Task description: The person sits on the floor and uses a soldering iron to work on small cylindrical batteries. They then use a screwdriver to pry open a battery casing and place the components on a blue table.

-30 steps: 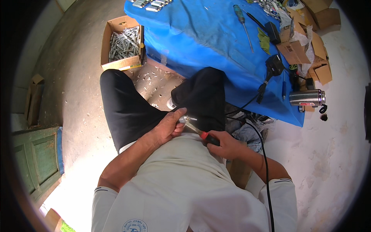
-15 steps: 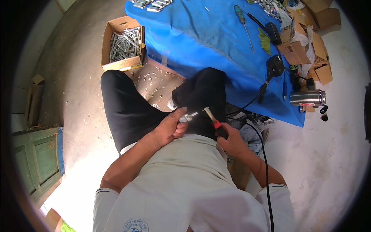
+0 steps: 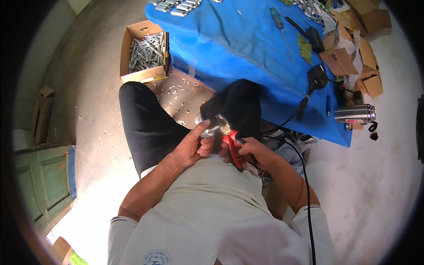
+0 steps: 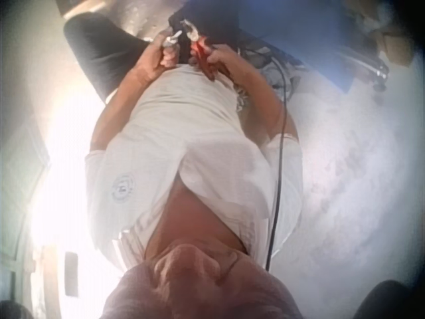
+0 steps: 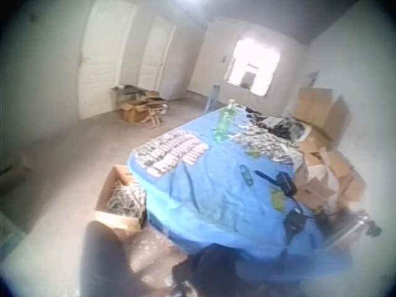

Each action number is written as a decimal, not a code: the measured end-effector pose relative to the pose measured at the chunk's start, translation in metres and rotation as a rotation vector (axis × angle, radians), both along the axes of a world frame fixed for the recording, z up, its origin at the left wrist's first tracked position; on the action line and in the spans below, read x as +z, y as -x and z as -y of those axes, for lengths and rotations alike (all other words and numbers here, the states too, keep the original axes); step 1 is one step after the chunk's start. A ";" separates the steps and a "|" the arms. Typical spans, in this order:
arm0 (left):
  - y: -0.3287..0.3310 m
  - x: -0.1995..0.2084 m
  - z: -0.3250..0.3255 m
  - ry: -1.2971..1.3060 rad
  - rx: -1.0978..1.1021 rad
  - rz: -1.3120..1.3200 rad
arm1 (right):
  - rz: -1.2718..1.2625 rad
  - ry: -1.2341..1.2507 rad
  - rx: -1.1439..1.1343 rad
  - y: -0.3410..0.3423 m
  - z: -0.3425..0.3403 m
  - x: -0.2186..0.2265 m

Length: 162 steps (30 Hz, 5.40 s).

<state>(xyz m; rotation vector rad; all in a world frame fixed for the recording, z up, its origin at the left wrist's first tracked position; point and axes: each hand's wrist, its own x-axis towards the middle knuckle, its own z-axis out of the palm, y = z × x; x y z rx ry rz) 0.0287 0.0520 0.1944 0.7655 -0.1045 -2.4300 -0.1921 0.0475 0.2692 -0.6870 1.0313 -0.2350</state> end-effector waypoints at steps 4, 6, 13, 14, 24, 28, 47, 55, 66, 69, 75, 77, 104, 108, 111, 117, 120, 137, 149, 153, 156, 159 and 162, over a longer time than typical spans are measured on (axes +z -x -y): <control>-0.002 0.000 -0.001 0.000 0.050 0.000 | -0.135 0.003 0.069 -0.004 0.004 -0.001; -0.002 0.000 -0.001 -0.001 0.067 0.004 | -0.215 0.083 0.115 -0.006 0.005 -0.005; -0.002 -0.004 -0.001 0.043 0.100 0.061 | -0.461 0.455 0.323 -0.012 -0.004 0.005; -0.003 -0.005 -0.001 0.034 0.106 0.078 | -0.531 0.558 0.380 -0.014 -0.007 0.009; 0.008 -0.003 0.003 -0.053 0.194 0.283 | -0.933 0.831 0.565 -0.030 -0.022 0.022; 0.005 -0.006 0.003 -0.047 0.192 0.280 | -0.701 0.759 0.493 -0.015 -0.023 0.023; 0.003 -0.019 -0.002 0.121 0.260 0.422 | -0.800 0.677 0.536 -0.037 -0.024 0.024; 0.006 -0.007 -0.002 0.253 0.358 0.604 | -0.729 0.628 0.502 -0.043 -0.022 0.018; 0.003 -0.008 0.000 0.260 0.367 0.644 | -0.784 0.683 0.516 -0.047 -0.020 0.012; 0.003 -0.006 0.000 0.278 0.361 0.652 | -0.789 0.681 0.522 -0.049 -0.019 0.012; 0.003 -0.013 -0.002 0.312 0.357 0.678 | -0.793 0.691 0.512 -0.053 -0.020 0.013; 0.002 -0.015 -0.001 0.300 0.346 0.668 | -0.827 0.741 0.495 -0.054 -0.023 0.009; -0.005 -0.002 0.004 0.164 0.359 0.530 | -0.564 0.833 0.256 -0.055 -0.029 -0.026; -0.011 -0.004 0.002 0.200 0.332 0.538 | -0.555 0.871 0.301 -0.053 -0.027 -0.030; -0.016 -0.003 0.001 0.228 0.308 0.519 | -0.542 0.900 0.320 -0.050 -0.025 -0.035; -0.019 -0.001 0.000 0.120 0.295 0.424 | -0.518 0.957 0.340 -0.050 -0.021 -0.035; -0.019 -0.003 -0.001 0.058 0.270 0.353 | -0.529 0.998 0.377 -0.048 -0.020 -0.037; -0.013 -0.006 -0.008 0.011 0.262 0.191 | -0.608 0.973 0.425 -0.052 -0.027 -0.011; -0.009 0.002 -0.005 0.032 0.340 0.366 | -0.673 1.030 0.348 -0.059 -0.031 -0.013; -0.008 0.005 -0.003 0.060 0.344 0.423 | -0.665 1.032 0.332 -0.061 -0.032 -0.011; -0.006 0.002 -0.004 0.089 0.380 0.441 | -0.670 1.034 0.330 -0.062 -0.033 -0.011; -0.006 0.000 -0.004 0.081 0.381 0.469 | -0.682 1.010 0.342 -0.062 -0.033 -0.014; -0.006 0.000 -0.002 0.046 0.363 0.427 | -0.694 1.010 0.352 -0.061 -0.033 -0.017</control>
